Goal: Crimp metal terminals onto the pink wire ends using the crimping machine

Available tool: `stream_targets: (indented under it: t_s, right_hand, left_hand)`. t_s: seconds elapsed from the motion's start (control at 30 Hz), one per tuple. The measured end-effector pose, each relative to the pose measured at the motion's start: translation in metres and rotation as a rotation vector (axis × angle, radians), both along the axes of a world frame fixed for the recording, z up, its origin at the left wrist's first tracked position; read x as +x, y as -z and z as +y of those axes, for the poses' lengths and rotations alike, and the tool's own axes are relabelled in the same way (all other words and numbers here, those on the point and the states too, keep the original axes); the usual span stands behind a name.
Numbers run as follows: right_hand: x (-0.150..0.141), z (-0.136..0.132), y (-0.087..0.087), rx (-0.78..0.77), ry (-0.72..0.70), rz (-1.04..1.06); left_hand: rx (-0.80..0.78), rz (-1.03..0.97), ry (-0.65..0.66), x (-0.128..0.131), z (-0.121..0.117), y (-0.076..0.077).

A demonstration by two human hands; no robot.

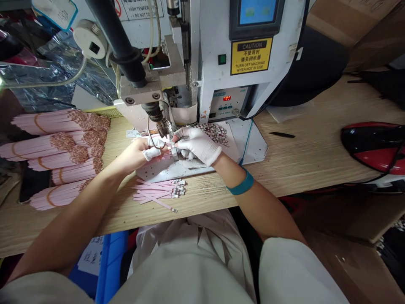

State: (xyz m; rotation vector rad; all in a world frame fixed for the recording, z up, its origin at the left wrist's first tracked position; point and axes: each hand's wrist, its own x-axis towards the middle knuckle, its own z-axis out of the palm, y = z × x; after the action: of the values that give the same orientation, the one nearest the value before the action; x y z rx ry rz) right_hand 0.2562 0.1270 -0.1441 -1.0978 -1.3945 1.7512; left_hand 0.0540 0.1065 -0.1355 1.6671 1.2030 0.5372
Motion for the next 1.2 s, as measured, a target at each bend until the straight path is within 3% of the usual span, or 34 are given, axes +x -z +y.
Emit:
stream_targets:
  t_s: [0.4, 0.73, 1.0, 1.2]
  right_hand:
    - [0.0, -0.001, 0.0, 0.001, 0.004, 0.005]
    - [-0.001, -0.001, -0.002, -0.038, 0.036, 0.025]
    - [-0.001, -0.002, -0.002, -0.041, 0.049, 0.021]
    - [-0.004, -0.003, -0.001, -0.023, 0.04, 0.032]
  left_hand:
    - [-0.033, -0.06, -0.061, 0.005, 0.003, -0.005]
    - [-0.064, -0.15, -0.047, 0.003, 0.007, 0.005]
    - [-0.047, -0.137, -0.055, 0.003, 0.006, 0.002]
    - [-0.062, -0.184, -0.011, 0.002, 0.009, 0.008]
